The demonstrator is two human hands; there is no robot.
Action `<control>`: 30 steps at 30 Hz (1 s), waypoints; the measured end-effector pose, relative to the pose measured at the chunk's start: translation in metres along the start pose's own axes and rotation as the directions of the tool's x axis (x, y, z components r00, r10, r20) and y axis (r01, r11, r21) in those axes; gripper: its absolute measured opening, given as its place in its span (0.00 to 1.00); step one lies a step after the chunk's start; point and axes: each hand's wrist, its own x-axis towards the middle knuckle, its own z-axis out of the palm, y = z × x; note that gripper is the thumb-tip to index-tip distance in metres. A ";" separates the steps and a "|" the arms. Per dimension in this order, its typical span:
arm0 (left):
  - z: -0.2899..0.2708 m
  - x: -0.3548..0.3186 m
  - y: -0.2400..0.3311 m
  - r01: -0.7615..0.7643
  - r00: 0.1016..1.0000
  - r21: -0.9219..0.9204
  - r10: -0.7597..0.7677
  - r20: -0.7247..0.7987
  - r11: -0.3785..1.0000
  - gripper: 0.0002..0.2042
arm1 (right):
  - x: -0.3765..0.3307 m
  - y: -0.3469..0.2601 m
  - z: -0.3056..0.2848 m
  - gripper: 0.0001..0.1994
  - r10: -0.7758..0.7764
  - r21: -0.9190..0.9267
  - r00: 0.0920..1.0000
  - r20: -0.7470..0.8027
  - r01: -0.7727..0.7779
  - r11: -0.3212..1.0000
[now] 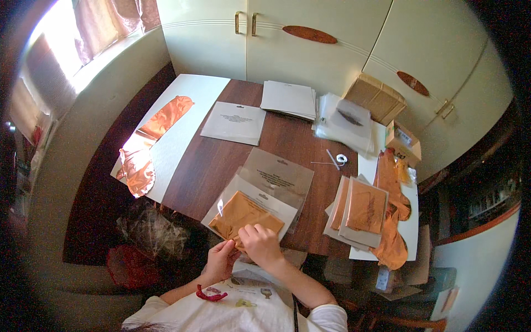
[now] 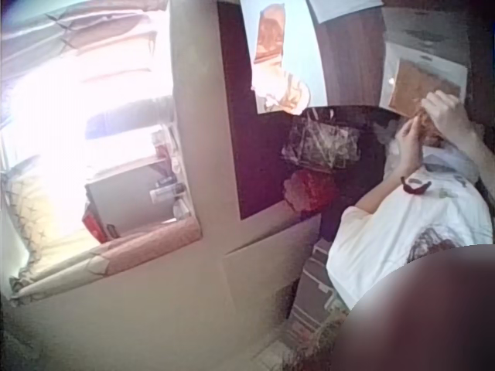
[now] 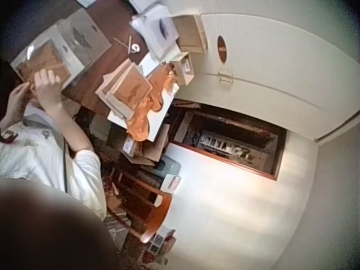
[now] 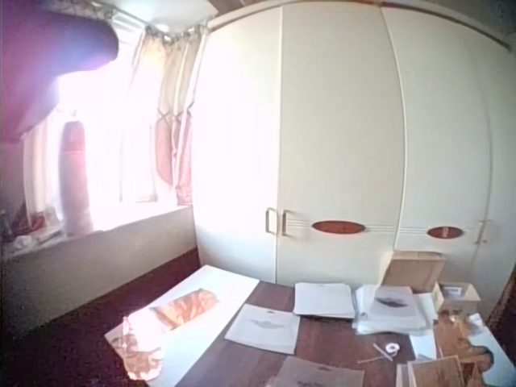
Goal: Folding foil balloons and placing them into cardboard and plastic packaging sleeves.
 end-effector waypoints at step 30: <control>-0.012 0.016 -0.016 -0.093 0.992 0.122 0.082 0.091 0.988 0.12 | -0.014 0.005 -0.003 0.11 0.021 -0.035 0.998 -0.062 -0.024 0.999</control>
